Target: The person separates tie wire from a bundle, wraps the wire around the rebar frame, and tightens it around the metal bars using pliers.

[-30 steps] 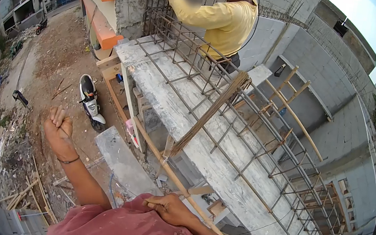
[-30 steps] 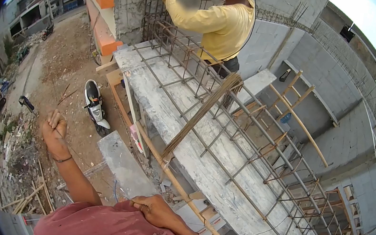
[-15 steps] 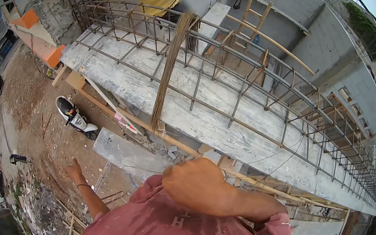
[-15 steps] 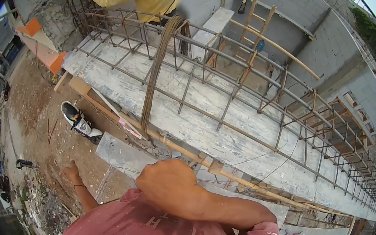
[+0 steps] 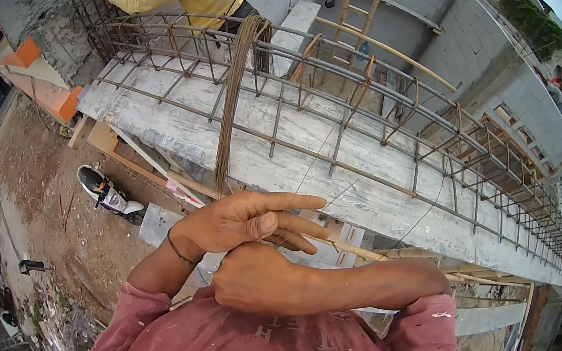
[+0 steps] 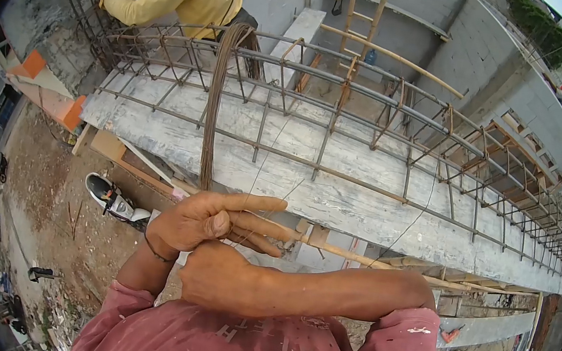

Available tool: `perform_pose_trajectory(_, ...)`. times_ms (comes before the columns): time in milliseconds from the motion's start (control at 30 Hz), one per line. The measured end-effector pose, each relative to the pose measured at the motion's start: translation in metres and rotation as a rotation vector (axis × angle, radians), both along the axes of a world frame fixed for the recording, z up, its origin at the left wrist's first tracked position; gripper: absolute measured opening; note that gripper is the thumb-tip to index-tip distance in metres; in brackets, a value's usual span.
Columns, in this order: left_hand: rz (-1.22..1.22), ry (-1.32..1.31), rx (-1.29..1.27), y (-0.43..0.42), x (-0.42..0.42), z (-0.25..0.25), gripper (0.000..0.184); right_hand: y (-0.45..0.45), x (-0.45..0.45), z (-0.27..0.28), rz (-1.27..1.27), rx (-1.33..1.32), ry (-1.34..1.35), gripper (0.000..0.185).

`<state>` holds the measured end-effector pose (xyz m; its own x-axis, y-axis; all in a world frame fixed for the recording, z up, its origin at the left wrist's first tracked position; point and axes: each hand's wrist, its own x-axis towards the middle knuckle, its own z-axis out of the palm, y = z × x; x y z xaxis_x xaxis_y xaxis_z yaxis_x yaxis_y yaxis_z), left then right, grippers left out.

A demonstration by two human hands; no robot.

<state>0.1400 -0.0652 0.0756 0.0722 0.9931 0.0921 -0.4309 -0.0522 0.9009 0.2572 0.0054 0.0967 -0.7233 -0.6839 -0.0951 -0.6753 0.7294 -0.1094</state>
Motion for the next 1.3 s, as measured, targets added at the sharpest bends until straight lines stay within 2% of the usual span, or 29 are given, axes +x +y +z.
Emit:
perform_pose_trajectory(33,-0.001,0.003,0.001,0.004,-0.003,0.005,0.069,0.001,0.001,-0.004,-0.001,0.001,0.003,0.011)
perform_pose_trajectory(100,-0.101,0.151,-0.076,0.012,-0.007,0.012,0.052,0.005,0.006,-0.013,0.018,-0.057,0.057,0.01)
perform_pose_trajectory(133,-0.103,0.15,-0.073,0.014,-0.006,0.01,0.052,0.008,0.008,-0.017,0.016,-0.054,0.056,0.01)
perform_pose_trajectory(200,-0.004,0.088,-0.193,0.019,-0.002,0.004,0.037,0.013,0.013,-0.022,0.0,-0.133,0.134,0.013)
perform_pose_trajectory(333,0.074,0.086,-0.195,0.023,0.004,-0.01,0.034,0.026,0.02,-0.018,0.028,-0.208,0.297,0.017)
perform_pose_trajectory(400,0.237,-0.05,-0.184,0.024,0.003,-0.019,0.034,0.037,0.021,-0.012,0.079,-0.466,0.43,0.021)
perform_pose_trajectory(433,0.243,-0.048,-0.179,0.022,0.006,-0.022,0.034,0.045,0.025,-0.003,0.087,-0.463,0.431,0.021)
perform_pose_trajectory(500,0.393,-0.07,-0.17,0.02,0.014,-0.028,0.035,0.065,0.037,0.015,-0.327,-0.778,0.627,0.027)
perform_pose_trajectory(533,0.402,-0.076,-0.167,0.019,0.016,-0.026,0.035,0.079,0.041,0.013,-0.533,-0.89,0.676,0.033)
perform_pose_trajectory(567,0.398,-0.061,-0.18,0.017,0.019,-0.022,0.035,0.09,0.043,0.009,-0.779,-0.976,0.696,0.031)
perform_pose_trajectory(600,0.4,-0.043,-0.19,0.015,0.022,-0.018,0.036,0.1,0.039,0.009,-0.886,-1.026,0.683,0.032)
perform_pose_trajectory(667,0.432,0.013,-0.149,0.015,0.024,-0.014,0.037,0.104,0.025,0.009,-0.888,-1.129,0.7,0.036)
perform_pose_trajectory(733,0.374,0.064,-0.116,0.015,0.026,-0.015,0.037,0.096,0.014,0.008,-0.831,-1.154,0.716,0.037)
perform_pose_trajectory(800,0.418,0.07,-0.093,0.015,0.028,-0.017,0.038,0.09,0.011,0.003,-0.791,-1.174,0.718,0.037)
perform_pose_trajectory(867,0.368,0.087,-0.077,0.012,0.029,-0.019,0.038,0.093,0.014,-0.003,-0.862,-1.1,0.704,0.037)
perform_pose_trajectory(900,0.379,0.099,-0.091,0.011,0.03,-0.019,0.038,0.09,0.011,-0.003,-0.886,-1.191,0.704,0.033)
perform_pose_trajectory(1000,0.42,0.083,-0.085,0.008,0.033,-0.021,0.038,0.091,0.009,-0.011,-0.881,-1.241,0.647,0.03)
perform_pose_trajectory(1167,0.491,0.086,-0.069,0.001,0.031,-0.018,0.037,0.073,0.01,-0.012,-0.87,-1.223,0.541,0.027)
perform_pose_trajectory(1300,0.537,0.101,-0.056,0.002,0.031,-0.023,0.035,0.063,0.013,-0.019,-0.835,-1.174,0.558,0.025)
